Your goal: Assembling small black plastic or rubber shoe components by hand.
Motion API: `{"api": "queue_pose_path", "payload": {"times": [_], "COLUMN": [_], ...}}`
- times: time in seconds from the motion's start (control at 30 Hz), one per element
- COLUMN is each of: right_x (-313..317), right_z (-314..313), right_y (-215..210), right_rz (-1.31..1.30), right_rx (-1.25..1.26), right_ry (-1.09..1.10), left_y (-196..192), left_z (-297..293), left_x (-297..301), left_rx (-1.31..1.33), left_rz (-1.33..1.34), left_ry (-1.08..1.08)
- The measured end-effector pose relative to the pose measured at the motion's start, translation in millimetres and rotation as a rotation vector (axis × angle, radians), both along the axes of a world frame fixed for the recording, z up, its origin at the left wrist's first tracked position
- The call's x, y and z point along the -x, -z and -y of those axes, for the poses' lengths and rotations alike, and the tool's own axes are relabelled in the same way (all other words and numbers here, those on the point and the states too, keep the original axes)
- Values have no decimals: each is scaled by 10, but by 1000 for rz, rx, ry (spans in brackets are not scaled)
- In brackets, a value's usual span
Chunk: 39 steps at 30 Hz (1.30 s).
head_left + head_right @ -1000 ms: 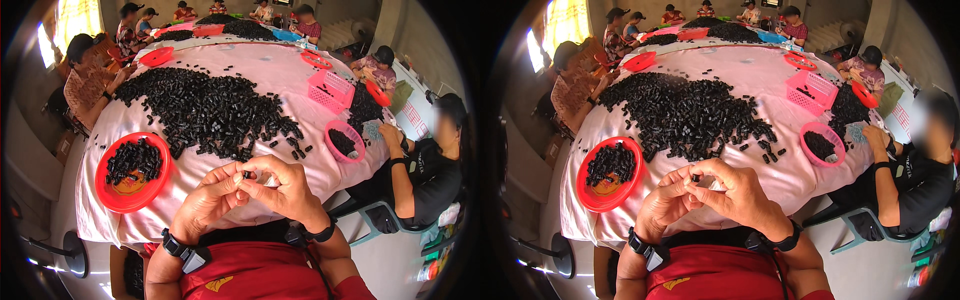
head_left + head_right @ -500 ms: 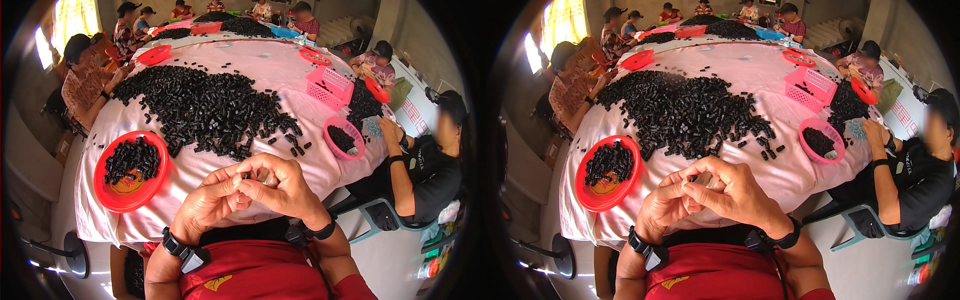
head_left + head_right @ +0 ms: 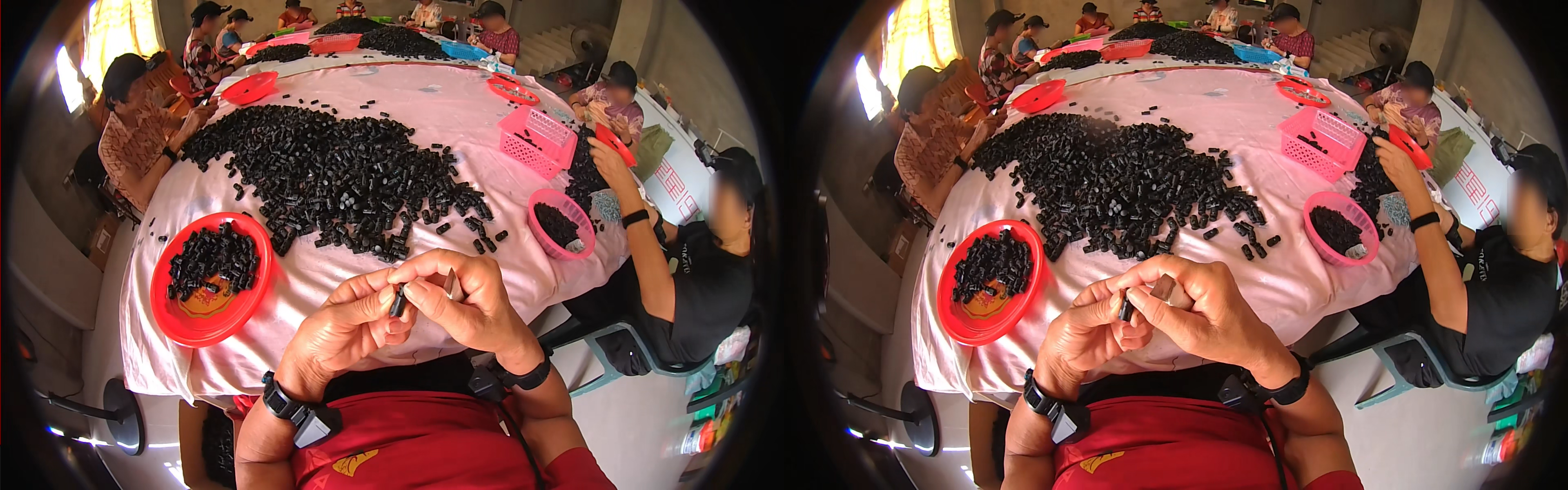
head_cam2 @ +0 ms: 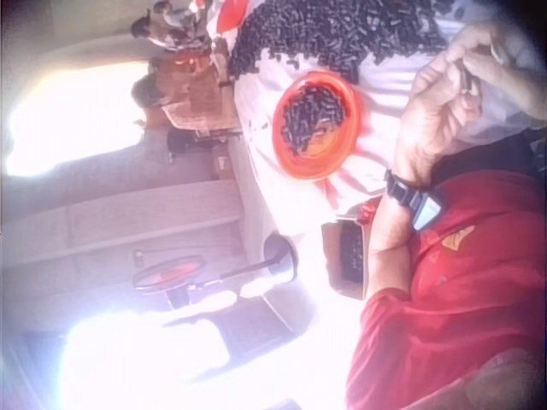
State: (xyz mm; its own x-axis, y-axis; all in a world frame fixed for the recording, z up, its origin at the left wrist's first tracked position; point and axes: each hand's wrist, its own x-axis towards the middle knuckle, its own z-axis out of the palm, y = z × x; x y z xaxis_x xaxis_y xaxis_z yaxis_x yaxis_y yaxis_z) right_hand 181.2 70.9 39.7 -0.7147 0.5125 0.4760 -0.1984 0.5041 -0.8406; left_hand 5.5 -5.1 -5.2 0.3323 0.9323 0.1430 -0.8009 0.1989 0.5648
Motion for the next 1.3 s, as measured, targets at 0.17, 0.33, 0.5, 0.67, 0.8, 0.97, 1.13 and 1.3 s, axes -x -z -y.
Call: {"api": "queue_pose_path", "payload": {"times": [0.17,0.33,0.5,0.67,0.8,0.97,1.13,1.3], "right_x": [21,23,-3,22,25,3,77,50], "right_z": [-13,41,-24,-21,-35,-33,-20,-162], "right_y": [135,27,136,126,134,100,150,177], "right_rz": [-72,-3,-30,-86,-127,-63,-77,-98], "right_rx": [31,-76,-106,-35,-23,-105,-52,-11], "right_ry": [27,84,79,53,36,45,113,262], "left_y": [-71,-135,-155,-208,-228,-212,-231,-160], "left_z": [15,50,54,78,68,72,51,-124], "left_x": [7,51,46,53,48,10,77,410], "left_rx": [17,7,9,-31,-58,-45,-3,0], "left_rz": [-46,-160,-173,-249,-292,-284,-334,-72], "left_ry": [-16,-39,-39,-74,-92,-150,-98,-504]}}
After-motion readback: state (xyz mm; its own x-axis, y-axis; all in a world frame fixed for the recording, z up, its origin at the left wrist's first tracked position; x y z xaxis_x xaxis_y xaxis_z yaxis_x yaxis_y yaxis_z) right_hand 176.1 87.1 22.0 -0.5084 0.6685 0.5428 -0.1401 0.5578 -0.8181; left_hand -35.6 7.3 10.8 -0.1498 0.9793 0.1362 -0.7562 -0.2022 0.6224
